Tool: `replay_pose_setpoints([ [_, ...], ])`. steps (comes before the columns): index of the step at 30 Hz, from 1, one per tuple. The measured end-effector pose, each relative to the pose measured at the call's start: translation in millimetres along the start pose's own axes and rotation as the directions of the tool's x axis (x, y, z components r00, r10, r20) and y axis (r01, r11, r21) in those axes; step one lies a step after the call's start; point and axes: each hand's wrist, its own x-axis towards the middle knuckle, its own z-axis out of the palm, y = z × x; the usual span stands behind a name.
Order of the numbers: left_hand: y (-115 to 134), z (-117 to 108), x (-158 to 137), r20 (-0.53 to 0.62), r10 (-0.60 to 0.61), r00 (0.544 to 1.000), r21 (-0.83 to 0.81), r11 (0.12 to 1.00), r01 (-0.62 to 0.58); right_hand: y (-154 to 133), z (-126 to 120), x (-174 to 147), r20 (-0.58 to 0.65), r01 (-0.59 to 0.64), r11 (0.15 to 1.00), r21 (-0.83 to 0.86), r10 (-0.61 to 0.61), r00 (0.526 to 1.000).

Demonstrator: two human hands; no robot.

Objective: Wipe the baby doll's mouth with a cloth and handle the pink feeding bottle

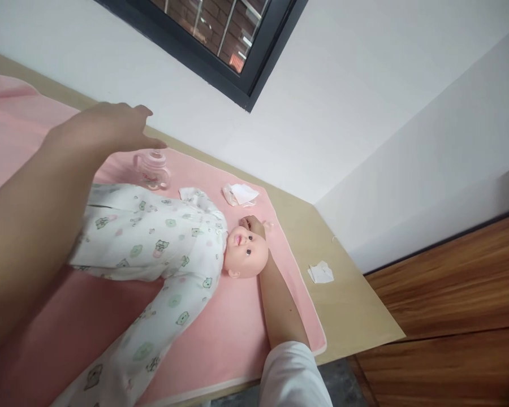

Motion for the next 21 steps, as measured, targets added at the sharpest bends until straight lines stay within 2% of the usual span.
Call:
replay_pose_setpoints([
  [1, 12, -10, -10, -0.057, 0.004, 0.998, -0.104, 0.995, -0.010, -1, 0, 0, 0.008, 0.017, 1.000, -0.002, -0.017, 1.000],
  [3, 38, -27, -32, -0.214, 0.127, 0.969, -0.234, 0.956, -0.177, -1, 0, 0, 0.017, 0.034, 0.999, -0.006, -0.034, 0.999],
  [5, 65, -39, -53, -0.346, 0.301, 0.889, -0.317, 0.854, -0.413, -1, 0, 0, 0.031, 0.032, 0.999, -0.008, -0.032, 0.999],
  [6, 79, -42, -63, -0.389, 0.361, 0.847, -0.359, 0.788, -0.501, 0, 0, 0, 0.038, 0.031, 0.999, -0.009, -0.031, 0.999],
  [8, 105, -43, -76, -0.361, 0.468, 0.806, -0.450, 0.670, -0.591, 1, 0, 1, 0.057, 0.035, 0.999, -0.018, -0.034, 0.998],
  [10, 131, -37, -81, -0.254, 0.568, 0.782, -0.512, 0.607, -0.608, 3, 1, 4, 0.076, 0.033, 0.999, -0.033, -0.030, 0.997],
  [13, 166, -22, -72, -0.030, 0.676, 0.736, -0.548, 0.605, -0.578, 3, 3, 7, 0.097, 0.023, 0.999, -0.049, -0.018, 0.995],
  [14, 177, -17, -66, 0.050, 0.708, 0.704, -0.563, 0.602, -0.566, 3, 3, 8, 0.100, 0.023, 0.998, -0.053, -0.018, 0.995],
  [18, 214, 5, -45, 0.369, 0.786, 0.495, -0.606, 0.608, -0.513, 1, 0, 7, 0.100, 0.041, 0.995, -0.087, -0.032, 0.994],
  [21, 234, 21, -38, 0.512, 0.768, 0.385, -0.598, 0.641, -0.482, -1, -4, 3, 0.134, 0.076, 0.991, -0.111, -0.061, 0.989],
])
